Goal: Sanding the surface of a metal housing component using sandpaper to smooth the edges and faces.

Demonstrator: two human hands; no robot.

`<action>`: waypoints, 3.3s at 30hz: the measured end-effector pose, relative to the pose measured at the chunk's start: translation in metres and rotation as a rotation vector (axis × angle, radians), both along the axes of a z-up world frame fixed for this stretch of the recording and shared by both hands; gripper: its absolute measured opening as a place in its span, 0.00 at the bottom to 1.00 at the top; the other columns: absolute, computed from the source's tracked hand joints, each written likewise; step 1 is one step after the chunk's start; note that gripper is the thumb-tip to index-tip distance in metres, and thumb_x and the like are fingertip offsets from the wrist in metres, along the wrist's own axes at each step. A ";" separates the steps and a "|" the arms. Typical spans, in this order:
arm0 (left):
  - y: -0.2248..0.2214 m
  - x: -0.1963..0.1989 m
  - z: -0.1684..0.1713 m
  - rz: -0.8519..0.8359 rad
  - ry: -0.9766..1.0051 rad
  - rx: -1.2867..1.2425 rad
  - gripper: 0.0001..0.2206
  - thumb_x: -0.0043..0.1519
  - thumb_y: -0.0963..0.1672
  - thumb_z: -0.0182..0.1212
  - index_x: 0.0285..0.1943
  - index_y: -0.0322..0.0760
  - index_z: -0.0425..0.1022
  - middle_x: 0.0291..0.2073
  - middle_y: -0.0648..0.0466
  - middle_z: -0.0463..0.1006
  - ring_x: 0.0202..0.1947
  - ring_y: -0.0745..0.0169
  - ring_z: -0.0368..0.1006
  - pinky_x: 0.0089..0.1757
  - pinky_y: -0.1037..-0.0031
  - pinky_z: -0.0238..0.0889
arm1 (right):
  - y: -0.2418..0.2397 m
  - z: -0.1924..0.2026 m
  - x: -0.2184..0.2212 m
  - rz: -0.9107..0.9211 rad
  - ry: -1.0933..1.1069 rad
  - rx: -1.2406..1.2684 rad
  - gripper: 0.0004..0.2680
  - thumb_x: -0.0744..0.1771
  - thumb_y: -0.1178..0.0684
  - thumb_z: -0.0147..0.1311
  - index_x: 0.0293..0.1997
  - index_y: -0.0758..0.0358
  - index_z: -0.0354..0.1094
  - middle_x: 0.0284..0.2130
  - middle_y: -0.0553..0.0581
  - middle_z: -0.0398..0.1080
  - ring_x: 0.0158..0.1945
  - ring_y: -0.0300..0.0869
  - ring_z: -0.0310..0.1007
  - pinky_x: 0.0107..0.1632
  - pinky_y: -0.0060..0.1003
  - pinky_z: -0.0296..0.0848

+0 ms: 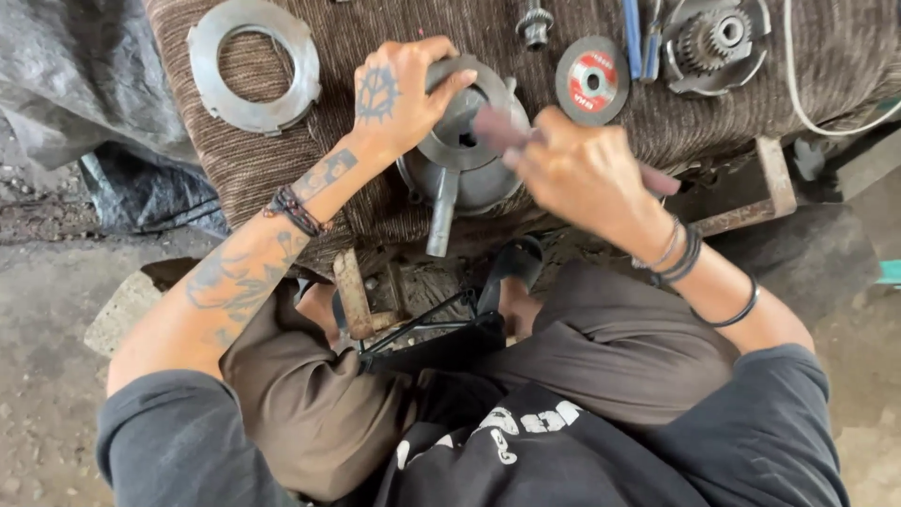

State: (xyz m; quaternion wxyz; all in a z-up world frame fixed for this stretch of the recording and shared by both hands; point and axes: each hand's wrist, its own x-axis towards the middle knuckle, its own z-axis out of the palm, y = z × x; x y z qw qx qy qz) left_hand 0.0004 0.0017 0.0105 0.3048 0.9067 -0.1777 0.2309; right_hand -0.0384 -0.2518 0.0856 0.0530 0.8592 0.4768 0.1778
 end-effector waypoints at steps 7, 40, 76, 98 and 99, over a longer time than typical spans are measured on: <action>-0.001 0.000 -0.007 -0.011 -0.056 -0.035 0.27 0.73 0.61 0.43 0.30 0.45 0.72 0.17 0.64 0.70 0.16 0.71 0.68 0.17 0.76 0.52 | -0.004 -0.016 0.006 -0.078 0.198 0.088 0.18 0.75 0.46 0.54 0.28 0.67 0.73 0.35 0.57 0.67 0.15 0.42 0.61 0.19 0.43 0.67; 0.001 0.002 -0.009 0.070 0.065 -0.026 0.24 0.71 0.60 0.53 0.31 0.44 0.74 0.18 0.61 0.76 0.17 0.63 0.75 0.16 0.69 0.62 | -0.006 -0.014 0.005 0.024 0.369 0.028 0.16 0.75 0.50 0.49 0.31 0.69 0.72 0.28 0.57 0.69 0.12 0.31 0.55 0.11 0.25 0.55; -0.005 0.004 -0.014 0.123 0.057 -0.051 0.19 0.68 0.55 0.65 0.30 0.45 0.71 0.16 0.61 0.74 0.17 0.63 0.73 0.17 0.68 0.61 | -0.005 0.009 0.016 0.053 0.299 -0.057 0.18 0.74 0.46 0.56 0.24 0.62 0.68 0.29 0.53 0.59 0.18 0.50 0.59 0.20 0.45 0.54; -0.007 0.004 -0.023 0.171 0.043 -0.069 0.21 0.65 0.58 0.64 0.28 0.46 0.69 0.16 0.62 0.71 0.17 0.63 0.71 0.18 0.67 0.60 | 0.033 0.009 0.001 0.145 0.248 -0.145 0.19 0.75 0.44 0.53 0.24 0.61 0.67 0.32 0.55 0.66 0.15 0.41 0.59 0.18 0.34 0.53; -0.006 0.008 -0.025 0.176 -0.004 -0.070 0.24 0.66 0.59 0.63 0.26 0.47 0.66 0.15 0.63 0.68 0.16 0.64 0.68 0.16 0.68 0.57 | 0.036 0.005 0.004 0.160 0.223 -0.090 0.19 0.74 0.45 0.54 0.23 0.61 0.65 0.35 0.56 0.68 0.15 0.41 0.59 0.18 0.33 0.54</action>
